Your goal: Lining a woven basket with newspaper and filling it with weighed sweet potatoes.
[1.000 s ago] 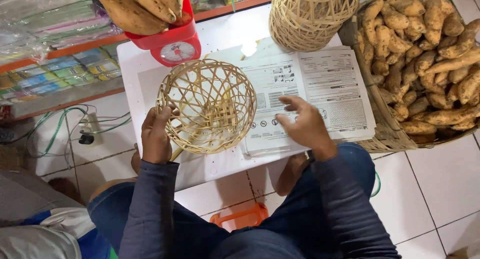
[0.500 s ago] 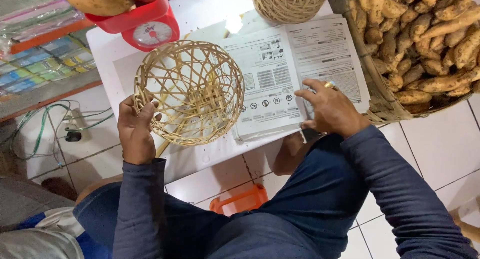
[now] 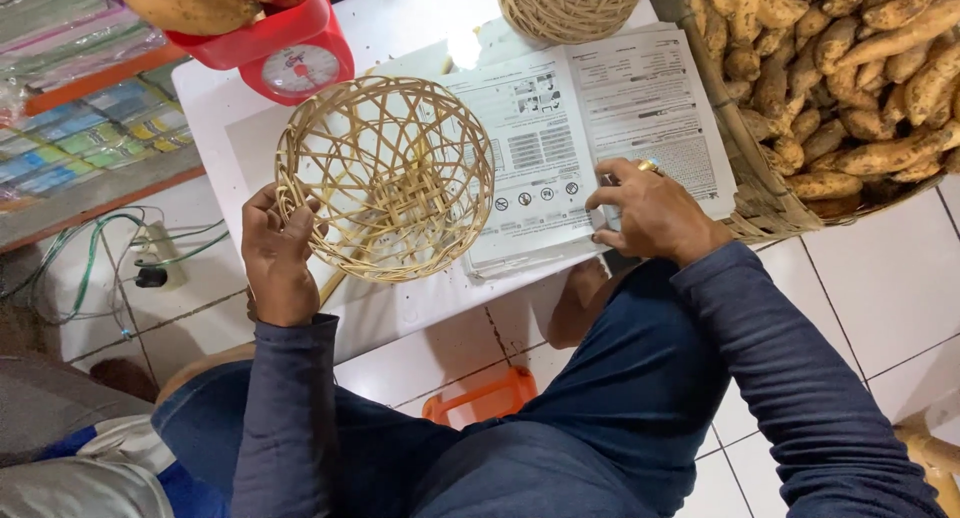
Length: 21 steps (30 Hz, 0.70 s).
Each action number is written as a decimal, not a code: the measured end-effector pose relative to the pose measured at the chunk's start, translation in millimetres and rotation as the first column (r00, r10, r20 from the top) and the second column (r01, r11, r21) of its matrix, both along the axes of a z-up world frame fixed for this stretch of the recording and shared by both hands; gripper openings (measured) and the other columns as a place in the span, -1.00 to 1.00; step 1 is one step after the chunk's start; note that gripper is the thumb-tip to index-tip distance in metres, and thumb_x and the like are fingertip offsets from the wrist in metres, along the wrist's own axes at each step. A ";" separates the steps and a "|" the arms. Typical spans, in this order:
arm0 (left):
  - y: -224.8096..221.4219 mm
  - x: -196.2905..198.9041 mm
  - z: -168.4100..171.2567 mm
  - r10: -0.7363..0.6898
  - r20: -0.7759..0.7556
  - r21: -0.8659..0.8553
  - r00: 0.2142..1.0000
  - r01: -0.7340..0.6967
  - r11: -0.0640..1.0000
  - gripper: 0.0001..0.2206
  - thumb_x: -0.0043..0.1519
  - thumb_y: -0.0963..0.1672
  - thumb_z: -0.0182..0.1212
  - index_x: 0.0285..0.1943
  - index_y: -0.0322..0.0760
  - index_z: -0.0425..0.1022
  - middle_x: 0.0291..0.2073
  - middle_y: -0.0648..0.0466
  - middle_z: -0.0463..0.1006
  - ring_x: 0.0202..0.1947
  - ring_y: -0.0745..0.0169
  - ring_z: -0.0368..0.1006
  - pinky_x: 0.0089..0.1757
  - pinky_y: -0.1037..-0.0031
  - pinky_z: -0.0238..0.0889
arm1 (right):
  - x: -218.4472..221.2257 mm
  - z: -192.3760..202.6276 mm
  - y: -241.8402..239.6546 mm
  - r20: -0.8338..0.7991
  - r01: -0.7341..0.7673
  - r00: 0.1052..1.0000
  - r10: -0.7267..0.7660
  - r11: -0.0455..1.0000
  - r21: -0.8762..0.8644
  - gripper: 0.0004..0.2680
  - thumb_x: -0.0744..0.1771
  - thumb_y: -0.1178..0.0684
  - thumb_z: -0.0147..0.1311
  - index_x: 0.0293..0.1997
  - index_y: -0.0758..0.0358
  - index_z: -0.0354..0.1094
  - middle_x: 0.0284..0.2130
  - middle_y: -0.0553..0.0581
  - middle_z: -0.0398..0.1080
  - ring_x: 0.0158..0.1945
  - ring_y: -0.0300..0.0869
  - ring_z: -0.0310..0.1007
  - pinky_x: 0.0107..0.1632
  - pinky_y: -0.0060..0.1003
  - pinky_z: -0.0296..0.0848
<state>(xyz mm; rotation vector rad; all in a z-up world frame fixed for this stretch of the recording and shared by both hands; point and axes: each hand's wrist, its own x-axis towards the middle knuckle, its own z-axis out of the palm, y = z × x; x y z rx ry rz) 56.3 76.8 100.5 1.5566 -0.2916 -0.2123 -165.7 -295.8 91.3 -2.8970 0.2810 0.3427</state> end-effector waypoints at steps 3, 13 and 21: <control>-1.3 -0.6 -0.8 0.001 0.029 -0.007 1.000 -0.001 1.000 -0.49 0.31 0.01 0.24 0.32 -0.34 0.23 0.05 -0.12 0.36 0.11 0.05 0.39 0.01 0.27 0.39 | -4.8 -21.4 -1.5 0.081 -0.044 0.995 0.052 0.994 -0.102 -0.80 0.18 -0.22 0.32 -0.22 -0.16 0.58 0.14 0.05 0.38 0.14 0.09 0.48 0.10 -0.09 0.52; -2.9 0.1 -5.5 0.002 0.185 -0.007 0.983 0.000 1.000 -0.54 0.35 -0.03 0.23 0.33 -0.29 0.22 0.01 -0.10 0.35 0.10 0.06 0.32 0.06 0.21 0.31 | -6.7 -23.2 -3.8 0.250 -0.015 0.968 0.014 1.000 0.003 -0.94 0.19 -0.08 0.23 -0.50 -0.10 0.49 -0.12 -0.06 0.50 0.02 -0.06 0.53 0.08 -0.17 0.46; -9.7 -13.2 15.0 0.111 0.392 0.034 0.913 -0.135 0.990 -0.48 0.29 0.01 0.26 0.35 -0.17 0.18 0.19 -0.08 0.25 0.19 -0.01 0.18 0.14 0.04 0.15 | -10.9 -12.2 -10.3 0.245 0.132 0.954 -0.170 0.977 0.165 -0.96 0.18 -0.01 0.21 -0.44 -0.10 0.43 -0.41 -0.09 0.53 -0.11 -0.08 0.57 0.09 -0.11 0.44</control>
